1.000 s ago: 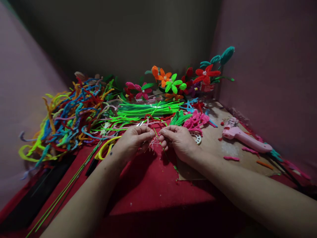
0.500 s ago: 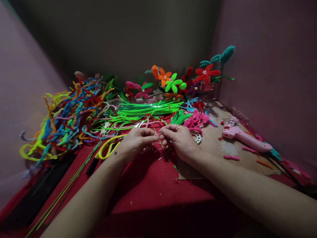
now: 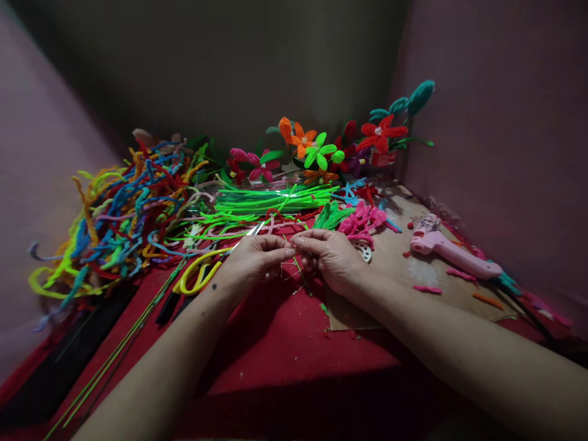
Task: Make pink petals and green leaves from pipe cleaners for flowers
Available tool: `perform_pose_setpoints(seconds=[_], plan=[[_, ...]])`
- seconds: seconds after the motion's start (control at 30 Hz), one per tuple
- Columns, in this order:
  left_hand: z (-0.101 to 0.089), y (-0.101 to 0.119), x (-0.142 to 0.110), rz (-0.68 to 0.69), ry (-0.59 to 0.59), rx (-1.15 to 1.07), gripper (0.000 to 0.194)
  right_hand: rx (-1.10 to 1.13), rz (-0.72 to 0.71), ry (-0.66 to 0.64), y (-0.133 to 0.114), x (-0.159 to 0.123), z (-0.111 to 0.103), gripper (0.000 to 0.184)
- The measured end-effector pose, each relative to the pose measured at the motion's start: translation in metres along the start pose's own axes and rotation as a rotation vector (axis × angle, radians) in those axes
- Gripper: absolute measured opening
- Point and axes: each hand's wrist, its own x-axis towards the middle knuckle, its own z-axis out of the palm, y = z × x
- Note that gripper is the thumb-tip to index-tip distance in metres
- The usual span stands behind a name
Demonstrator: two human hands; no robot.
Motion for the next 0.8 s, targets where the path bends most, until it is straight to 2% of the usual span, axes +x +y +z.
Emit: perform_pose_setpoints(seconds=[0.1,0.17,0.23,0.27,0.37,0.43,0.53,0.6,0.7,0.73,0.8], plan=[[0.003,0.002,-0.003,-0.034,-0.007,0.093,0.019,0.047,-0.007,0.068,-0.008,-0.001,0.001,0.013],[0.005,-0.001,-0.004,-0.035,-0.138,0.251,0.018,0.067,-0.006,0.117,-0.014,-0.002,0.001,0.011],[0.008,-0.005,-0.006,0.035,-0.272,0.467,0.016,0.078,-0.007,0.138,-0.017,-0.002,0.001,0.009],[0.010,-0.007,-0.006,0.089,-0.297,0.577,0.014,0.082,-0.006,0.144,-0.018,-0.002,0.001,0.008],[0.015,-0.013,-0.007,0.214,-0.261,0.847,0.014,0.086,0.017,0.169,-0.018,-0.001,0.001,0.007],[0.017,-0.014,-0.007,0.238,-0.253,0.914,0.017,0.085,0.036,0.176,-0.018,-0.001,0.001,0.007],[0.011,-0.010,-0.007,0.215,-0.204,0.843,0.018,0.090,0.040,0.168,-0.018,-0.002,0.001,0.007],[0.003,-0.005,-0.007,0.161,-0.069,0.683,0.019,0.092,0.035,0.157,-0.018,-0.003,0.002,0.007],[-0.005,0.004,-0.010,0.132,0.207,0.405,0.020,0.083,0.045,0.129,-0.016,-0.005,0.003,0.008],[-0.004,0.007,-0.011,0.138,0.259,0.333,0.019,0.078,0.049,0.120,-0.015,-0.005,0.003,0.009],[0.000,0.009,-0.014,0.153,0.275,0.239,0.020,0.067,0.050,0.101,-0.013,-0.005,0.003,0.010]])
